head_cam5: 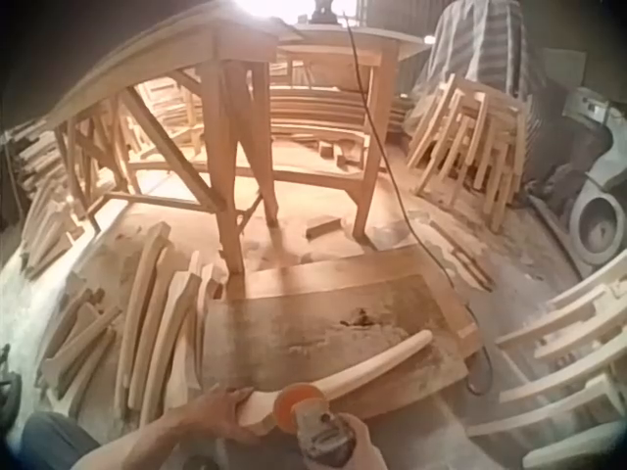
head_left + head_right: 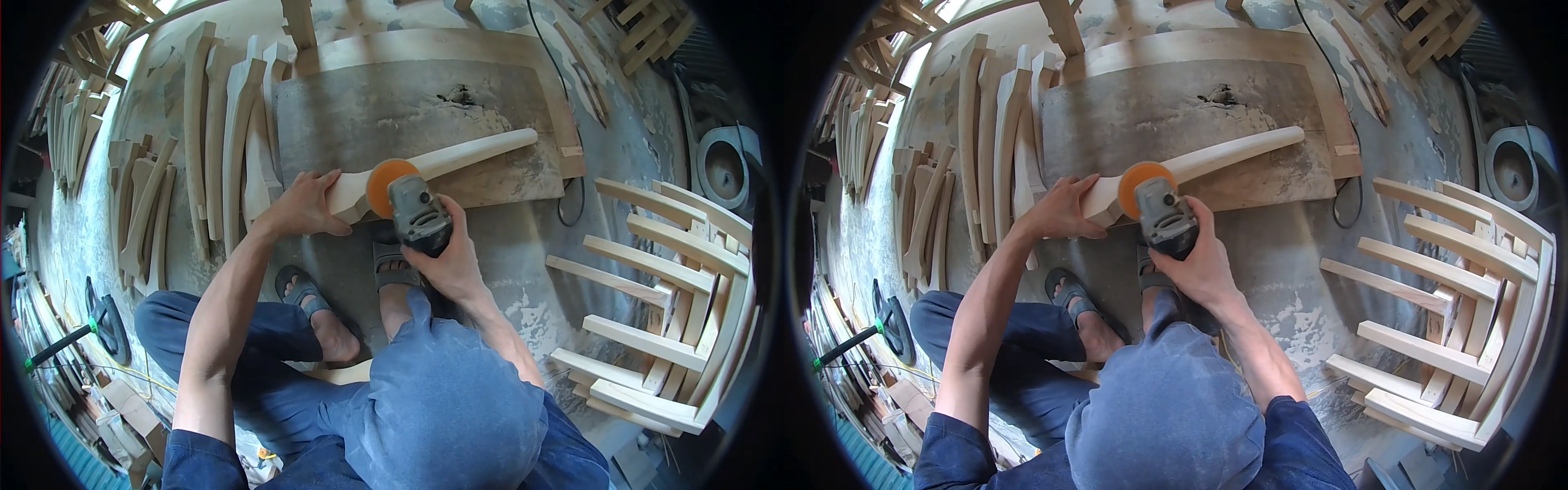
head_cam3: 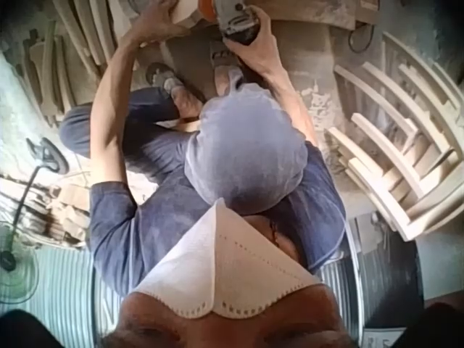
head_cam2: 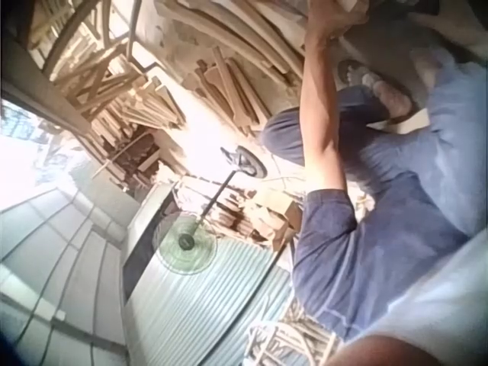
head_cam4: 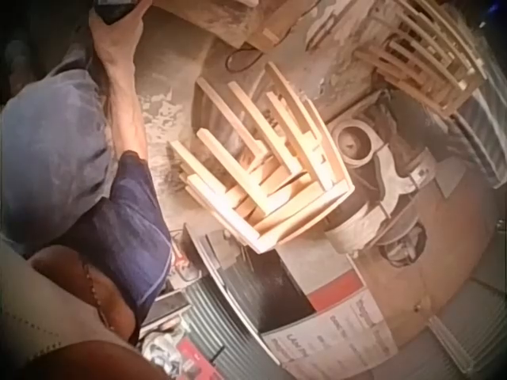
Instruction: The person sands wooden chair legs using an angle grinder with a sanding disc, turning each leg over to grind and smooth its different edges and surfaces.
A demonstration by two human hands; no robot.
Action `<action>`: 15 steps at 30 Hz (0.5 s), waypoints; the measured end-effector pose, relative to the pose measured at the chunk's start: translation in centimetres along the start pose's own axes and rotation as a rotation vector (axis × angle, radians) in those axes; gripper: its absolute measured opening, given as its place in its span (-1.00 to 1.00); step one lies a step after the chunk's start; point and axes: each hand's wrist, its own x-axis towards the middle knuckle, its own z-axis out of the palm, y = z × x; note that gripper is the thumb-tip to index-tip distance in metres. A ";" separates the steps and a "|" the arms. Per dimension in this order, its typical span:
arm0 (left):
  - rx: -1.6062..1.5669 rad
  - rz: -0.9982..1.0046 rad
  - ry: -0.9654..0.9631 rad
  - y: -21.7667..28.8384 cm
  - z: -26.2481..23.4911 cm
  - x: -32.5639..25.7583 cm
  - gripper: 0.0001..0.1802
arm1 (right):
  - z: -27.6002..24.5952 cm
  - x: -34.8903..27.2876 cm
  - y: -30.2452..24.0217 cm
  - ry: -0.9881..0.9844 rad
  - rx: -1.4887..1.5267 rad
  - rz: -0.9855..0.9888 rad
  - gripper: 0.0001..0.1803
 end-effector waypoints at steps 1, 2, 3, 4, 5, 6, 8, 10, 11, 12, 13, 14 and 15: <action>-0.006 0.011 0.005 0.0 0.1 0.0 0.24 | 0.1 0.0 -0.1 -0.039 -0.001 0.004 0.03; 0.001 0.016 0.012 0.0 0.2 0.0 0.25 | 0.2 0.0 -0.3 -0.080 -0.001 0.008 0.04; 0.013 0.017 0.018 -0.1 0.2 0.0 0.26 | 0.3 0.1 -0.4 -0.081 0.000 0.007 0.04; 0.009 0.018 0.020 -0.1 0.3 -0.1 0.26 | 0.3 0.2 -0.5 -0.096 -0.013 0.010 0.04; 0.015 0.017 0.026 -0.1 0.3 -0.1 0.27 | 0.3 0.4 -0.6 -0.118 -0.023 0.007 0.05; 0.023 0.014 0.028 -0.1 0.4 -0.2 0.29 | 0.2 0.5 -0.6 -0.113 -0.024 0.012 0.05; 0.027 0.017 0.033 -0.1 0.5 -0.2 0.30 | -0.2 0.7 -0.5 -0.066 -0.080 0.069 0.05; 0.033 0.022 0.031 -0.2 0.8 -0.2 0.31 | -0.7 0.7 -0.4 -0.032 -0.089 0.088 0.05; 0.060 0.036 0.060 -0.2 1.0 -0.3 0.32 | -0.9 0.6 -0.3 0.002 -0.092 0.097 0.04; 0.090 0.040 0.073 -0.2 1.2 -0.3 0.32 | -1.0 0.5 -0.3 0.006 -0.094 0.101 0.04; 0.087 0.053 0.086 -0.2 1.3 -0.3 0.32 | -1.2 0.3 -0.3 -0.007 -0.071 0.112 0.05; 0.091 0.060 0.088 -0.3 1.4 -0.2 0.32 | -1.2 0.2 -0.4 -0.016 -0.044 0.115 0.05; 0.098 0.066 0.091 -0.3 1.5 -0.3 0.33 | -1.2 0.1 -0.5 -0.019 -0.045 0.122 0.05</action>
